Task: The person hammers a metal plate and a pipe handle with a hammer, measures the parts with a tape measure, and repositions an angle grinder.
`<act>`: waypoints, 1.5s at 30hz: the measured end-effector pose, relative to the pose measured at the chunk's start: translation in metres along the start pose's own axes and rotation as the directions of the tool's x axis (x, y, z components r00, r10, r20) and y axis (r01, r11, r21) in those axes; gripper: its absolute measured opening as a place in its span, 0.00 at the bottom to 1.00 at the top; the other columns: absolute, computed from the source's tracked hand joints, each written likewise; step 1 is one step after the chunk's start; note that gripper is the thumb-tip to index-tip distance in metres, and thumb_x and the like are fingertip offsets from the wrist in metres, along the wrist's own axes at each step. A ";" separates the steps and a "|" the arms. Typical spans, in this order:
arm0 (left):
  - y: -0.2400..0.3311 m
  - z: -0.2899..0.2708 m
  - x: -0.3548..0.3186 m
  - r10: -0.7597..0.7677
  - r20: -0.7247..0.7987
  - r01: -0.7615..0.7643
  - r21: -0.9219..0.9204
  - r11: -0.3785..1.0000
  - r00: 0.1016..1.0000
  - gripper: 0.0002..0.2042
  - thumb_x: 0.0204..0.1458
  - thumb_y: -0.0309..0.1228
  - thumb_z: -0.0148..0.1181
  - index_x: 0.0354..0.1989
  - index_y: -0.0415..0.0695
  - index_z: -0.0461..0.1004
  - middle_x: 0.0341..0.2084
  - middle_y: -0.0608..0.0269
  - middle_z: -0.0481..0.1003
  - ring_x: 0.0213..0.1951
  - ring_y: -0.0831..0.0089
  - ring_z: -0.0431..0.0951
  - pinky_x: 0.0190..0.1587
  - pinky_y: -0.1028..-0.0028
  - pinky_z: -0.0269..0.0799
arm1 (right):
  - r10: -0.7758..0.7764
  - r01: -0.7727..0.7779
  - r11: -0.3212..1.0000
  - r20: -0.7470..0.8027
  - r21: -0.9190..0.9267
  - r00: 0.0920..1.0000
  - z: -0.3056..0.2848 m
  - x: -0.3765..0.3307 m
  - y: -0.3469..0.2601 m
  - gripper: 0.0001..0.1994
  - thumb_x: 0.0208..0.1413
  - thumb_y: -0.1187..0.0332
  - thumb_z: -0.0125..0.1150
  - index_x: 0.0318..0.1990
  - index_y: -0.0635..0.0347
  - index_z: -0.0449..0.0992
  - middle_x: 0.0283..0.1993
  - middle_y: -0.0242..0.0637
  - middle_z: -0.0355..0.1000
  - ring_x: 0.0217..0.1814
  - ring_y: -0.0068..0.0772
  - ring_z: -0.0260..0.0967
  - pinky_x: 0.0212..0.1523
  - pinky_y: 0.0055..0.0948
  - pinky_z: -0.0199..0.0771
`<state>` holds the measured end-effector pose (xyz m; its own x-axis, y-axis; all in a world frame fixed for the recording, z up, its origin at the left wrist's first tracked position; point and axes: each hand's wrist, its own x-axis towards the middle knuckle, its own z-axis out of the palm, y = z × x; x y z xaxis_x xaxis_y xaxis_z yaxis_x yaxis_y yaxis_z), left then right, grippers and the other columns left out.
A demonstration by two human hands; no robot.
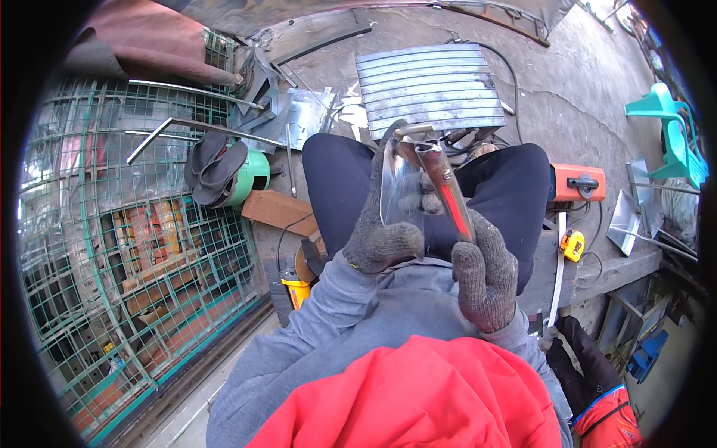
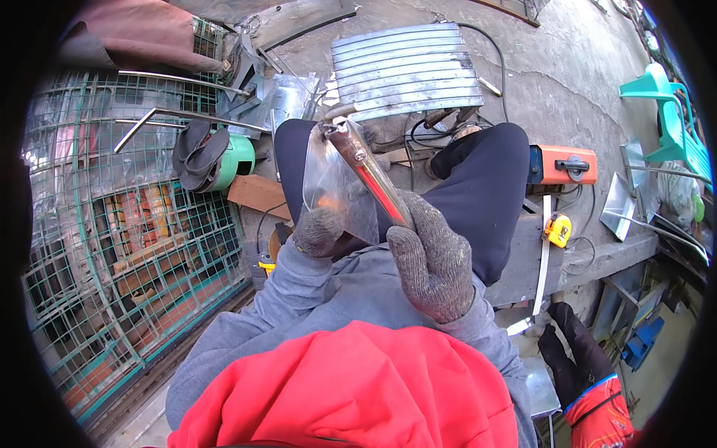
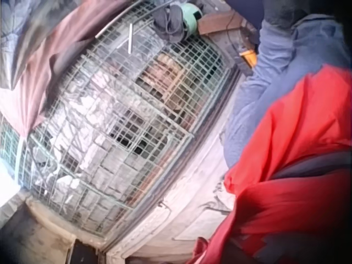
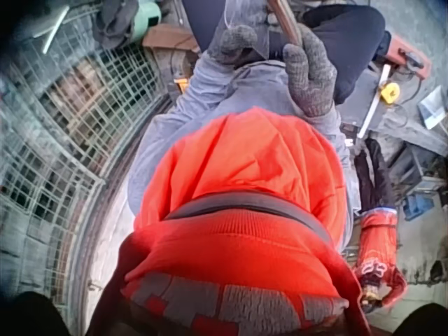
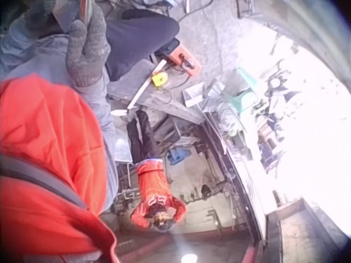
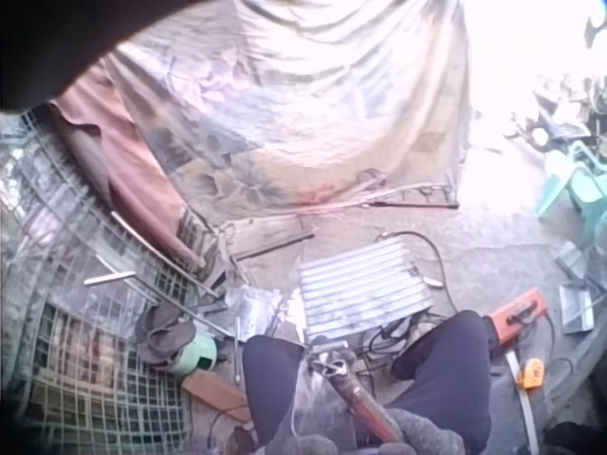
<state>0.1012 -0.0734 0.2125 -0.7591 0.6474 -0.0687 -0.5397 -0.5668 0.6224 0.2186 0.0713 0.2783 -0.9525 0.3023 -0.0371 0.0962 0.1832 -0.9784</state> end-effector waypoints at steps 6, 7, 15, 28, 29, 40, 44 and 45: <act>0.011 0.006 0.009 -0.070 0.097 0.104 -0.410 0.906 0.993 0.30 0.65 0.43 0.53 0.70 0.42 0.53 0.54 0.42 0.70 0.48 0.54 0.78 0.46 0.64 0.81 | 0.020 0.003 0.981 -0.115 0.195 0.993 -0.006 -0.014 0.010 0.21 0.68 0.63 0.52 0.61 0.71 0.69 0.29 0.29 0.71 0.26 0.16 0.64 0.28 0.19 0.65; 0.013 0.012 0.012 -0.025 0.051 0.040 -0.309 0.950 0.998 0.26 0.67 0.40 0.50 0.68 0.41 0.55 0.51 0.40 0.73 0.43 0.51 0.81 0.41 0.68 0.83 | 0.018 0.005 0.981 -0.117 0.194 0.993 -0.006 -0.015 0.014 0.21 0.68 0.63 0.52 0.61 0.71 0.69 0.29 0.29 0.71 0.26 0.16 0.64 0.28 0.19 0.65; 0.031 0.008 0.012 0.205 0.271 -0.325 0.542 0.775 0.941 0.63 0.36 0.50 0.78 0.74 0.38 0.40 0.69 0.46 0.51 0.68 0.53 0.54 0.67 0.59 0.52 | -0.005 0.049 0.975 -0.196 0.217 0.981 -0.014 -0.027 0.018 0.25 0.67 0.55 0.53 0.58 0.72 0.69 0.30 0.34 0.74 0.27 0.22 0.70 0.31 0.21 0.69; 0.047 0.008 0.018 0.293 0.378 -0.466 0.817 0.341 0.878 0.71 0.23 0.50 0.86 0.74 0.39 0.41 0.69 0.50 0.51 0.69 0.54 0.57 0.68 0.56 0.58 | -0.034 0.047 0.997 -0.184 0.068 0.982 0.006 -0.018 0.003 0.34 0.66 0.41 0.51 0.57 0.70 0.71 0.19 0.28 0.63 0.19 0.16 0.60 0.22 0.19 0.57; 0.047 0.009 0.017 0.284 0.333 -0.416 0.854 0.314 0.899 0.70 0.24 0.50 0.85 0.74 0.38 0.42 0.68 0.50 0.53 0.69 0.55 0.58 0.69 0.57 0.58 | -0.081 0.120 0.983 -0.256 0.142 0.963 0.008 -0.020 0.007 0.33 0.66 0.43 0.51 0.58 0.70 0.71 0.20 0.27 0.64 0.19 0.16 0.60 0.21 0.19 0.57; 0.041 0.004 0.016 0.375 0.327 -0.310 0.945 -0.107 0.867 0.60 0.26 0.45 0.84 0.71 0.45 0.54 0.65 0.43 0.55 0.68 0.44 0.56 0.67 0.51 0.57 | -0.071 0.131 0.956 -0.226 0.263 0.971 0.001 -0.024 0.010 0.23 0.69 0.57 0.50 0.58 0.70 0.71 0.23 0.29 0.68 0.21 0.18 0.63 0.25 0.22 0.64; 0.046 0.012 0.017 0.371 0.387 -0.330 0.920 -0.209 0.844 0.56 0.28 0.43 0.82 0.71 0.46 0.56 0.65 0.42 0.55 0.67 0.43 0.56 0.66 0.51 0.58 | 0.102 -0.063 0.973 -0.169 0.221 0.980 0.000 -0.017 -0.004 0.25 0.69 0.52 0.48 0.57 0.70 0.71 0.19 0.25 0.63 0.17 0.14 0.56 0.20 0.20 0.52; 0.044 0.007 0.017 0.402 0.391 -0.316 0.917 -0.242 0.828 0.55 0.32 0.46 0.81 0.71 0.43 0.55 0.65 0.43 0.56 0.67 0.45 0.58 0.67 0.52 0.58 | 0.184 -0.147 0.958 -0.133 0.247 0.974 0.001 -0.016 -0.004 0.28 0.68 0.48 0.48 0.56 0.71 0.70 0.17 0.25 0.60 0.15 0.14 0.52 0.17 0.20 0.46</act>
<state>0.0671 -0.0835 0.2441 -0.7031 0.5076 0.4981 0.7043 0.3998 0.5867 0.2335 0.0651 0.2831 -0.8714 0.4527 -0.1888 0.1607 -0.1002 -0.9819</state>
